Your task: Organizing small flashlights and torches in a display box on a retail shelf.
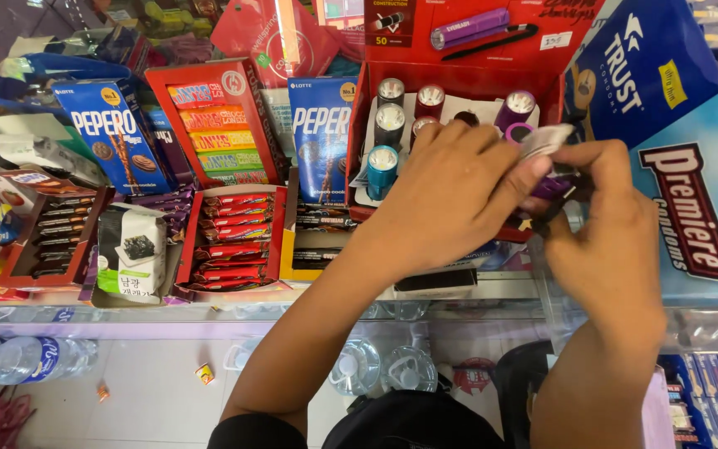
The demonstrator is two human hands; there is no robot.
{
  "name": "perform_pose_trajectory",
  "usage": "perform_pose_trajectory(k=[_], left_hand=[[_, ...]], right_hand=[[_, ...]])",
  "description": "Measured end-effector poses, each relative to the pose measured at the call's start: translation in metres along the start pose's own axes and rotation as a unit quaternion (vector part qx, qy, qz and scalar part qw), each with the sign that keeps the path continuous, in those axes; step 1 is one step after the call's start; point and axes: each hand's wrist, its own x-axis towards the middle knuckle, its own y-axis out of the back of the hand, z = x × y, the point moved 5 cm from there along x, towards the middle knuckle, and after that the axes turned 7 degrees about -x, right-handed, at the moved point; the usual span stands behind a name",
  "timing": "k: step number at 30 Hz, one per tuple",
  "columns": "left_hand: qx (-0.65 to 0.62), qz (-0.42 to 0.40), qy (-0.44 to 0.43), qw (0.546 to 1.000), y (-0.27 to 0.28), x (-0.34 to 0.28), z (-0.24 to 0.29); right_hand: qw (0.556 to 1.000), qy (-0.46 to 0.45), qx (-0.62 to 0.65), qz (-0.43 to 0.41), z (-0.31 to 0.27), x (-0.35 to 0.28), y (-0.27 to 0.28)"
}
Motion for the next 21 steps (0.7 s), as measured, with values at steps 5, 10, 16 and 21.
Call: perform_pose_trajectory(k=[5,10,16,21], left_hand=[[-0.035,-0.138,-0.047,0.989,-0.002,-0.006,-0.004],[-0.025,-0.145,-0.095,0.985,-0.007,-0.01,-0.009],[-0.047,-0.104,-0.137,0.984,-0.012,-0.011,-0.02],[-0.089,-0.117,-0.132,0.98,0.002,-0.009,-0.016]], right_hand=[[0.996,-0.032,0.071,0.031,0.006,0.004,-0.006],[0.992,-0.053,0.108,0.023,-0.009,0.007,-0.004],[0.988,-0.01,0.136,0.079,0.004,0.003,-0.015],[0.974,0.028,0.161,0.157,0.025,-0.027,-0.055]])
